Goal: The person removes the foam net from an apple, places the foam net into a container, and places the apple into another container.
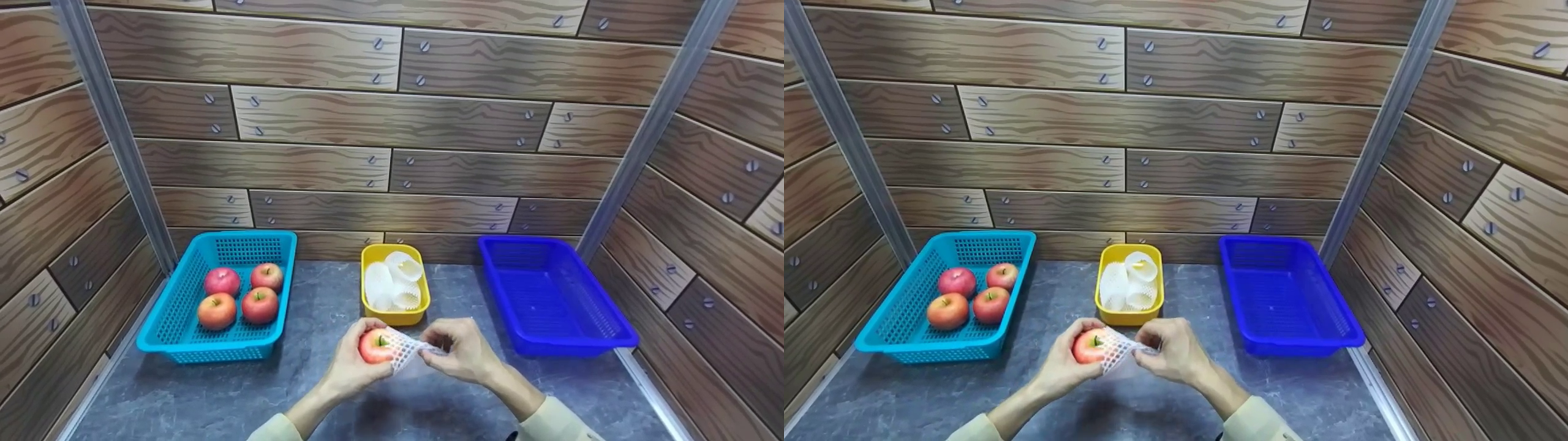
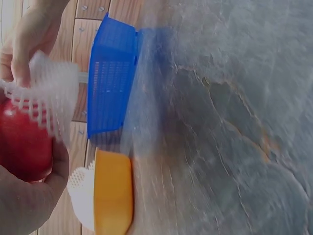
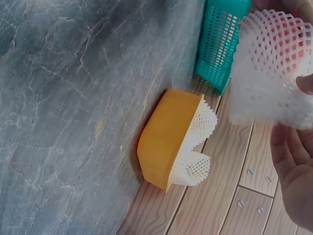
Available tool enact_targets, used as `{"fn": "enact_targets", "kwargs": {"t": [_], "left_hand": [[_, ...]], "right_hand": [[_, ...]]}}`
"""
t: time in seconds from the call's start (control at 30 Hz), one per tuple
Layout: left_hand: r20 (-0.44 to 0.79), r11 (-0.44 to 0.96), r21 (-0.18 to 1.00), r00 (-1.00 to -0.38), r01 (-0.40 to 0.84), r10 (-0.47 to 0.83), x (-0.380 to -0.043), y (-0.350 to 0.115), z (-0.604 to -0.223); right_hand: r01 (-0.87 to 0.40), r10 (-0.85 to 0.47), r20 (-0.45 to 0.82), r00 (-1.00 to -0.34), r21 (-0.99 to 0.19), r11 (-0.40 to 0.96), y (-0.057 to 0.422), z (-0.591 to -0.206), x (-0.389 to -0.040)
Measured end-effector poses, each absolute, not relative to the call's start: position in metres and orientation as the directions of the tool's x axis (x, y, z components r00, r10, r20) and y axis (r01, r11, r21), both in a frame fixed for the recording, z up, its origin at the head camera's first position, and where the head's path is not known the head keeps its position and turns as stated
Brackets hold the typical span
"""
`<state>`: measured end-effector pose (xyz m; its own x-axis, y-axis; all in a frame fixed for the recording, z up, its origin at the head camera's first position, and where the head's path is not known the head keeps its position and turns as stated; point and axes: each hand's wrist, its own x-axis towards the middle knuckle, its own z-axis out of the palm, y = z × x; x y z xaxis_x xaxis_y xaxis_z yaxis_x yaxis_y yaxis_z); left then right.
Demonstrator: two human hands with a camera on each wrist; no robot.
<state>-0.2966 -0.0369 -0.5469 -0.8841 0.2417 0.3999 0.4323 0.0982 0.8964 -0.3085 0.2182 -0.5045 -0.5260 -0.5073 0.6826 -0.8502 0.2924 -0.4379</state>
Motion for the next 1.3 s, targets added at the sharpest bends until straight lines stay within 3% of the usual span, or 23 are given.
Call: {"fn": "enact_targets", "kwargs": {"t": [0.2,0.47,0.9,1.1,1.3], "left_hand": [[0.365,0.158,0.909,-0.919,0.387,0.15,-0.301,-0.056,-0.551],[0.344,0.214,0.91,-0.935,0.354,0.084,-0.306,-0.079,-0.553],[0.326,0.263,0.905,-0.942,0.336,0.08,-0.305,-0.099,-0.553],[0.336,0.263,0.899,-0.937,0.349,0.094,-0.303,-0.102,-0.555],[0.338,0.243,0.902,-0.934,0.358,0.118,-0.3,-0.099,-0.557]], "right_hand": [[-0.86,-0.44,0.741,-0.507,-0.399,0.317,0.218,-0.498,-0.321],[-0.79,-0.339,0.754,-0.563,-0.371,0.488,0.211,-0.476,-0.349],[-0.643,-0.249,0.778,-0.576,-0.244,0.726,0.18,-0.433,-0.436],[-0.519,-0.196,0.725,-0.66,-0.252,0.816,0.169,-0.436,-0.474],[-0.357,-0.163,0.583,-0.796,-0.235,0.904,0.149,-0.452,-0.496]]}}
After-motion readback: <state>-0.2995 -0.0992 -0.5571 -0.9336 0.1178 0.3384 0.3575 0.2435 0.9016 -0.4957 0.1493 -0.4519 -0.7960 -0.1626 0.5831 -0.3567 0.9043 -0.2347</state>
